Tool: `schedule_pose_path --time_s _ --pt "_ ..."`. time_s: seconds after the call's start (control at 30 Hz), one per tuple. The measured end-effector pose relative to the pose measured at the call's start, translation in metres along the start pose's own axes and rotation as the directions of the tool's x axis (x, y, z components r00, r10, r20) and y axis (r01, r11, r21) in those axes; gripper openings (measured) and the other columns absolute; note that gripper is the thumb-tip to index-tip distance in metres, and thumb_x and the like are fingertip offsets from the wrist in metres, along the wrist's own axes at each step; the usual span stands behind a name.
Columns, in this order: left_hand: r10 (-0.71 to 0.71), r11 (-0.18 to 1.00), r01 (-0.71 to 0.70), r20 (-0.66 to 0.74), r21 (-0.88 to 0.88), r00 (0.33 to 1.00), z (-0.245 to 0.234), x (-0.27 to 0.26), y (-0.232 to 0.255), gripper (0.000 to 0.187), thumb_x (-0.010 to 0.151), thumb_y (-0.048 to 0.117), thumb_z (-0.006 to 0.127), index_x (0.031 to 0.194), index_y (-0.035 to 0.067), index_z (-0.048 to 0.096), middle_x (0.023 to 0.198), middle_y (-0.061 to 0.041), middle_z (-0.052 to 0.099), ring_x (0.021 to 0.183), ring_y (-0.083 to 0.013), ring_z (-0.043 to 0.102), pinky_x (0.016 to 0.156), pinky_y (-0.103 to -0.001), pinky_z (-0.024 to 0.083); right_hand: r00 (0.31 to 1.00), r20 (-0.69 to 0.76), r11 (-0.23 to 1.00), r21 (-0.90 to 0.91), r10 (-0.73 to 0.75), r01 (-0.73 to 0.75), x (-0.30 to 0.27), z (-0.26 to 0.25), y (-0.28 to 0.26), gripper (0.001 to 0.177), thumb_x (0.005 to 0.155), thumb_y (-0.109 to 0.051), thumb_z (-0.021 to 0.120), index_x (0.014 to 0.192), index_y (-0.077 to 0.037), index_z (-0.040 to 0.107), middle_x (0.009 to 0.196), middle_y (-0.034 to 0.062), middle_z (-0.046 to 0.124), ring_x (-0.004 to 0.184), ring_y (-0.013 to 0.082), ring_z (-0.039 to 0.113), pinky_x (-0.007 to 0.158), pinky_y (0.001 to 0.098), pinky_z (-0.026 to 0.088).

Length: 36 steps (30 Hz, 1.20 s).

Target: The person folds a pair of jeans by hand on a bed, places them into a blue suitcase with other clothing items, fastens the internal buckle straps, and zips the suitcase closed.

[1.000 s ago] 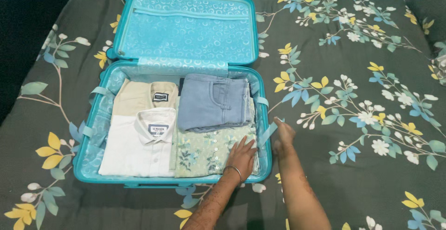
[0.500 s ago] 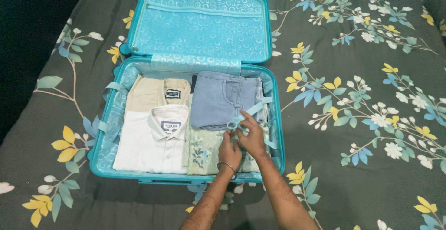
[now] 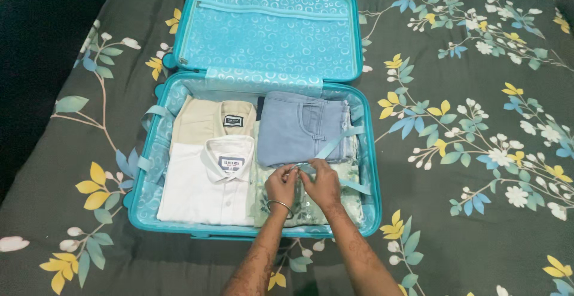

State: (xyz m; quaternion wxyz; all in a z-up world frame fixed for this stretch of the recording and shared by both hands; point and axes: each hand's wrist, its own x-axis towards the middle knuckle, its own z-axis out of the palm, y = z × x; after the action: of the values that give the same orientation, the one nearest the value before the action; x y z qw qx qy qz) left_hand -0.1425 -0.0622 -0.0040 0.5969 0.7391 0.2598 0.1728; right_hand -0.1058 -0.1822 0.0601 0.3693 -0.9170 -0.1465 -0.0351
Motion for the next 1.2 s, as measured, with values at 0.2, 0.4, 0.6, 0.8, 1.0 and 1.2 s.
schedule_pose_path --time_s 0.2,0.4,0.6,0.8,1.0,1.2 --pt "0.045 0.988 -0.03 0.103 -0.149 0.994 -0.016 0.022 0.002 0.016 0.087 0.004 0.07 0.101 0.004 0.078 0.085 -0.009 0.08 0.072 -0.01 0.075 0.068 -0.026 0.058 0.965 -0.05 0.96 -0.129 -0.257 0.249 0.003 -0.002 -0.021 0.045 0.074 -0.012 0.079 0.118 -0.005 0.071 0.11 0.0127 0.069 0.097 0.0351 0.063 0.084 0.0481 0.047" --pt "0.12 0.99 -0.103 0.195 -0.095 0.973 -0.022 0.044 0.002 0.019 0.083 -0.007 0.066 0.092 0.003 0.08 0.096 -0.008 0.081 0.07 -0.0137 0.071 0.068 -0.026 0.058 0.93 0.084 0.911 -0.187 -0.358 0.368 0.011 0.016 -0.006 0.04 0.086 -0.002 0.065 0.126 -0.009 0.068 0.118 0.0085 0.071 0.102 0.0312 0.065 0.092 0.0441 0.051" --pt "0.136 0.991 -0.126 0.254 -0.053 0.958 -0.037 0.047 0.005 0.02 0.085 -0.004 0.069 0.099 0.006 0.079 0.101 -0.009 0.08 0.075 -0.0161 0.074 0.07 -0.028 0.058 0.989 0.093 0.936 -0.323 -0.118 0.142 0.011 0.041 -0.001 0.062 0.093 -0.005 0.054 0.155 -0.016 0.048 0.146 0.0064 0.056 0.125 0.0311 0.057 0.114 0.05 0.04" --pt "0.213 0.974 -0.224 0.228 0.025 0.95 -0.066 0.047 0.006 0.022 0.085 -0.002 0.067 0.102 0.006 0.078 0.101 -0.012 0.078 0.086 -0.0248 0.076 0.077 -0.032 0.06 0.939 0.236 0.853 -0.513 0.25 -0.098 0.001 0.072 -0.016 0.084 0.098 -0.041 0.048 0.166 -0.018 0.004 0.174 0.0022 0.001 0.147 0.0506 0.022 0.116 0.0739 0.003" --pt "0.166 0.982 -0.18 0.179 0.064 0.97 -0.107 0.053 0.005 0.018 0.089 0.002 0.063 0.1 0.007 0.077 0.109 -0.01 0.076 0.097 -0.0247 0.074 0.077 -0.035 0.062 0.838 0.128 0.725 -0.581 0.53 -0.37 0.003 0.092 -0.05 0.112 0.085 -0.06 0.06 0.165 -0.009 0.001 0.171 0.0256 -0.008 0.145 0.0668 -0.001 0.118 0.0682 -0.005" --pt "0.262 0.957 -0.251 -0.071 0.143 0.962 -0.164 0.067 -0.009 0.019 0.088 0.003 0.062 0.1 0.008 0.076 0.111 -0.011 0.073 0.105 -0.0291 0.071 0.087 -0.039 0.058 0.917 0.105 0.829 -0.476 0.385 -0.294 -0.019 0.14 -0.095 0.116 0.082 -0.054 0.067 0.161 0.004 0.005 0.162 0.0403 -0.005 0.151 0.0594 -0.009 0.114 0.0739 -0.006"
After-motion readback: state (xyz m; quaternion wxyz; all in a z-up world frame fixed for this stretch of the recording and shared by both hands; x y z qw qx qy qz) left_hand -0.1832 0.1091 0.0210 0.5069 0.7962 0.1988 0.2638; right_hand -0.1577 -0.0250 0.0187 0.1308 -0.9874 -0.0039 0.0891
